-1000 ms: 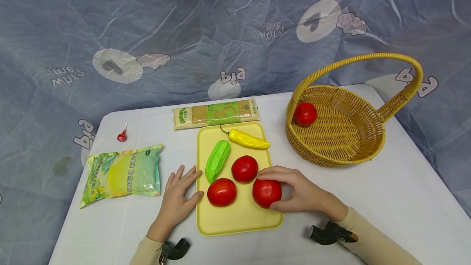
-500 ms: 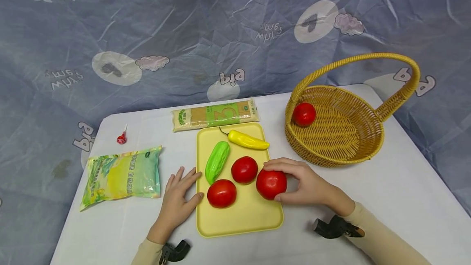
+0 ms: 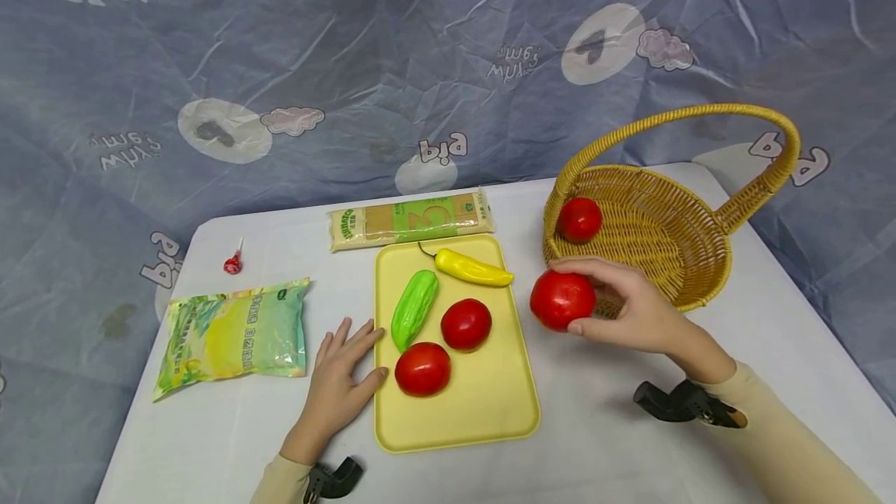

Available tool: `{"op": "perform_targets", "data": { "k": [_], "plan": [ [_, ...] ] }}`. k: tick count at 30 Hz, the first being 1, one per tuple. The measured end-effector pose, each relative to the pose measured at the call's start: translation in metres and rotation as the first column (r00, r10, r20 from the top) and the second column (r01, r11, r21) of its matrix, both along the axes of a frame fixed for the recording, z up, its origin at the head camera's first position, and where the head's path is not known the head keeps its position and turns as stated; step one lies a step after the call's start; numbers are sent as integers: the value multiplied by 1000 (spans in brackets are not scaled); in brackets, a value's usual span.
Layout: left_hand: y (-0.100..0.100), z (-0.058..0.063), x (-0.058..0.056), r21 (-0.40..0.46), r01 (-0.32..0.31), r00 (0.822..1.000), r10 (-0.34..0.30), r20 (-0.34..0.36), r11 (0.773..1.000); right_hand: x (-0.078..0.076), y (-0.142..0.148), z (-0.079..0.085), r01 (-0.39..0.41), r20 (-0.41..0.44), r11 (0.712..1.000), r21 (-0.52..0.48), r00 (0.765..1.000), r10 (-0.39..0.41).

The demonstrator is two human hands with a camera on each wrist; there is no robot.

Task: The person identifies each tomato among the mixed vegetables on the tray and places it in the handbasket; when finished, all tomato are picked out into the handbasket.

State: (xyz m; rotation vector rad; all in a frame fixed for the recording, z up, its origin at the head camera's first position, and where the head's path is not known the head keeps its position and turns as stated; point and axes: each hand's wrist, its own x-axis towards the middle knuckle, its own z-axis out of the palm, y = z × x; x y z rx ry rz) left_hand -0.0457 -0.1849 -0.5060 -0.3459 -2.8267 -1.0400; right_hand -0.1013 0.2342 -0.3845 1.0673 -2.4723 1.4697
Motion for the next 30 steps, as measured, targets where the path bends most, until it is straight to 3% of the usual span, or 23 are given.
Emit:
{"op": "perform_targets", "data": {
  "k": [6, 15, 22, 30],
  "plan": [
    [1, -1, 0, 3, 6, 1000, -6, 0, 1000, -11, 21, 18, 115, -41, 993, 0, 992, -115],
    [0, -1, 0, 2, 0, 1000, 0, -3, 1000, -42, 48, 20, 296, 12, 955, -9, 955, -296],
    [0, 0, -1, 2, 2, 1000, -2, 5, 1000, -71, 62, 23, 404, 110, 912, 75, 905, -410],
    [-1, -2, 0, -6, 5, 999, -5, -43, 1000, -102, 73, 23, 481, 149, 847, 227, 842, -519]
  ]
}}
